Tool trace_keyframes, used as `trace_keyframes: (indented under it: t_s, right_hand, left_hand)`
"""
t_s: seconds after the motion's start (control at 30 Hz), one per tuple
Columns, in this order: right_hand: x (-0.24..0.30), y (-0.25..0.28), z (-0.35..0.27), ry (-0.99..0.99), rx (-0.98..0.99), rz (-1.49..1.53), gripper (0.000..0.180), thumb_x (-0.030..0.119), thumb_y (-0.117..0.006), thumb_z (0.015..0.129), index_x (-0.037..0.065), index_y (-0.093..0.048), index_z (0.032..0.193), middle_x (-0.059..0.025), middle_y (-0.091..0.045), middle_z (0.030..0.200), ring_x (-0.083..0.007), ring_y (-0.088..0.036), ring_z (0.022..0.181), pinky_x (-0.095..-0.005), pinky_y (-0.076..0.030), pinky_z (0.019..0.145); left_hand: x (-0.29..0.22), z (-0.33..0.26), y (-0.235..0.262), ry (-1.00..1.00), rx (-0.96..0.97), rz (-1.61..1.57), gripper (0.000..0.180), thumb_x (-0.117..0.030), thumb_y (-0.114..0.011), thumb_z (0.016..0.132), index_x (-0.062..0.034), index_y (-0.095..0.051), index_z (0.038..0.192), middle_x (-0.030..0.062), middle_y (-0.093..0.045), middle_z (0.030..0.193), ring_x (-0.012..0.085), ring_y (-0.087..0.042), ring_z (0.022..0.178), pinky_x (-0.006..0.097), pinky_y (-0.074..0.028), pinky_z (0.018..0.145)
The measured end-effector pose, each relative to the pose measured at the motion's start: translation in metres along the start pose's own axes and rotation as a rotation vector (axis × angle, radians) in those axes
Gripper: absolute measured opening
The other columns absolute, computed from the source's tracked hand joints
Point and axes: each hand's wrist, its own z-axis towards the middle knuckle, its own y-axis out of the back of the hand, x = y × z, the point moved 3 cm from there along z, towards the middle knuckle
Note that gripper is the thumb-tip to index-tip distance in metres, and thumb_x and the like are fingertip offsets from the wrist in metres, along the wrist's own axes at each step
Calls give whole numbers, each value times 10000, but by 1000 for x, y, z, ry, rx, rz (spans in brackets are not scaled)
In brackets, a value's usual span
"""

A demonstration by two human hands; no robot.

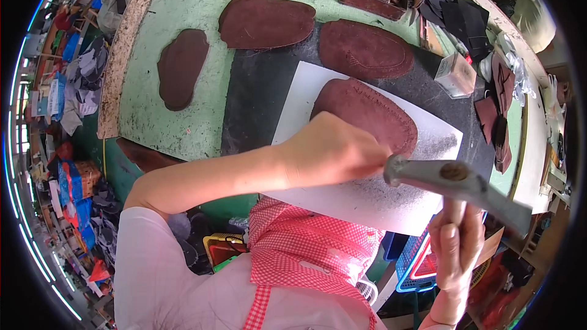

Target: Punching holes into shoe soles using a metal punch tool and a hammer.

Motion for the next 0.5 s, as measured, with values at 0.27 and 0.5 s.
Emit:
trace_keyframes:
  t_s: [0.27,0.5]
  right_hand:
    - [7,23,-8,207,-43,-47,370,311,-591,928,-49,-532,993,-105,-607,779,-129,-586,592,-225,-493,558]
    - [14,10,-1,228,62,-352,356,204,-595,911,-45,-515,1152,-117,-624,861,-168,-603,679,-277,-501,617]
  left_hand:
    - [17,2,0,213,49,-486,109,-56,-601,907,-11,-633,1001,76,-708,895,166,-706,880,256,-544,793]
    - [13,1,-1,175,71,-435,100,-71,-626,890,-35,-645,981,60,-705,906,179,-707,845,259,-550,771]
